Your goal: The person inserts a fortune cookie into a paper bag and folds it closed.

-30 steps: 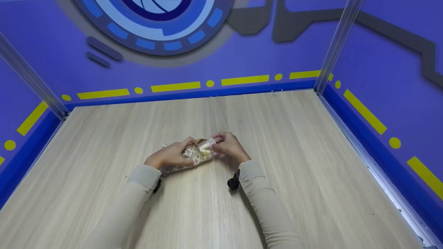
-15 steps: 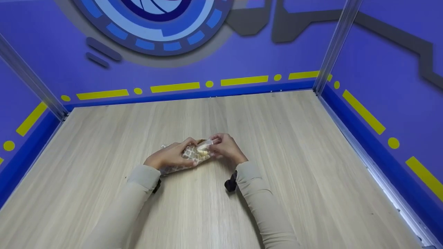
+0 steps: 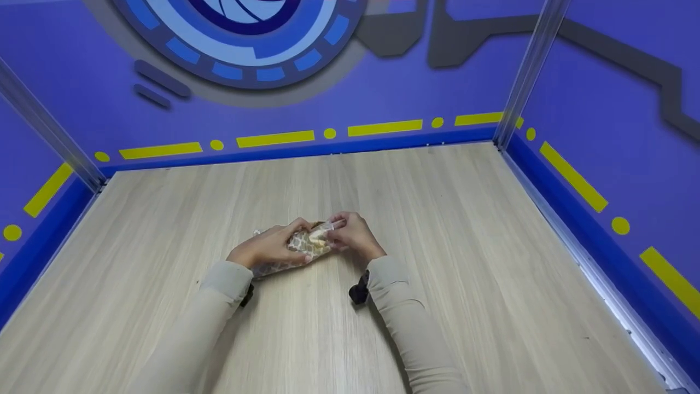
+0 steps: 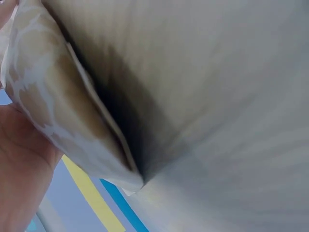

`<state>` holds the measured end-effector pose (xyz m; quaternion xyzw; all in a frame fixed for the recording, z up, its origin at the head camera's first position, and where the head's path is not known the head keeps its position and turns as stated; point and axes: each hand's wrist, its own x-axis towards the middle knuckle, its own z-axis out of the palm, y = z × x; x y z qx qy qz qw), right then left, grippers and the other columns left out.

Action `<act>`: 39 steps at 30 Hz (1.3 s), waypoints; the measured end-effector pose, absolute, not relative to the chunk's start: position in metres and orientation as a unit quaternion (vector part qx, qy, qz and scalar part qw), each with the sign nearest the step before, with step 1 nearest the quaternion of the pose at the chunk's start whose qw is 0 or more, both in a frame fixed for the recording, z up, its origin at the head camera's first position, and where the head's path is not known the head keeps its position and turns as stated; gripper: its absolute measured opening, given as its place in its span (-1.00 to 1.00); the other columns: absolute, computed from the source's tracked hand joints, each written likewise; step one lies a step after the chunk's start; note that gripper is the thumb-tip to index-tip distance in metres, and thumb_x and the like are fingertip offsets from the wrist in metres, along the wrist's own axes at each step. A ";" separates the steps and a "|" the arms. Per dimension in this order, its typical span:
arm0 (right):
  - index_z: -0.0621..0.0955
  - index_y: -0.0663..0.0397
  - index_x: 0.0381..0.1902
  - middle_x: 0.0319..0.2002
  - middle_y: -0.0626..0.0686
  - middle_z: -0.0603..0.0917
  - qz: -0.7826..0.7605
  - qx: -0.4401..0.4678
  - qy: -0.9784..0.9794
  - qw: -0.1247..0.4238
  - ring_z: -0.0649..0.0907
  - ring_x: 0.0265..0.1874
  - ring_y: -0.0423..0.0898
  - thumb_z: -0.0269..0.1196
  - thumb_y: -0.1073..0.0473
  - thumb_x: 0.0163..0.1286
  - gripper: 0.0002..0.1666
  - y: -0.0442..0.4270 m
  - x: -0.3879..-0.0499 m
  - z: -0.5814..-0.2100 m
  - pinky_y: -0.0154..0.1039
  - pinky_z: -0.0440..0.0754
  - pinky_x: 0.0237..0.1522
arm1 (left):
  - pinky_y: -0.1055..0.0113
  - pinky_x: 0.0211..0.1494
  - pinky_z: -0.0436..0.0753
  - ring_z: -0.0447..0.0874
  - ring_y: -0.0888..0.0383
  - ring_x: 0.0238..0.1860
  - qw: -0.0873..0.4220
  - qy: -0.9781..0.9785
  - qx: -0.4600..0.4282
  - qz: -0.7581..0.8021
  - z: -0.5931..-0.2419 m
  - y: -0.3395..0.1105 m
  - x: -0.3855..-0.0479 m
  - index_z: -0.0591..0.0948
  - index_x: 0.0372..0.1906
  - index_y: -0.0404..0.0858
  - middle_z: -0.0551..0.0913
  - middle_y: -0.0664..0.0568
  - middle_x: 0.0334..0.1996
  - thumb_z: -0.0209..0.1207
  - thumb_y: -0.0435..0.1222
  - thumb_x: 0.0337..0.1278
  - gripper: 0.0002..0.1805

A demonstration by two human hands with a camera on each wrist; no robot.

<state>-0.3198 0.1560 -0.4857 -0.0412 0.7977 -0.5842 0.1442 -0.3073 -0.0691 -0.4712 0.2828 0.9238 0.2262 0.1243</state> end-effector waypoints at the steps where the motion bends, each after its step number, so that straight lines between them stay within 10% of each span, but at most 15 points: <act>1: 0.47 0.37 0.07 -0.26 0.10 0.62 -0.586 -0.041 0.796 0.145 0.66 -0.53 -0.21 0.28 0.37 0.17 -0.51 0.156 -0.320 -0.486 -0.34 0.67 -0.45 | 0.12 -0.04 0.57 0.59 0.07 -0.12 0.125 0.924 0.283 0.227 -0.471 -0.069 -0.307 0.30 0.18 0.16 0.63 -0.04 -0.04 0.27 0.06 -0.04 -0.36; 39: 0.43 0.26 -0.02 -0.33 0.02 0.58 -0.605 -0.028 0.779 0.160 0.63 -0.46 -0.19 0.36 0.36 0.15 -0.53 0.149 -0.320 -0.490 -0.37 0.63 -0.48 | 0.16 -0.10 0.56 0.58 0.10 -0.18 0.137 0.919 0.281 0.241 -0.469 -0.068 -0.307 0.30 0.18 0.19 0.63 0.01 -0.07 0.42 0.08 -0.19 -0.24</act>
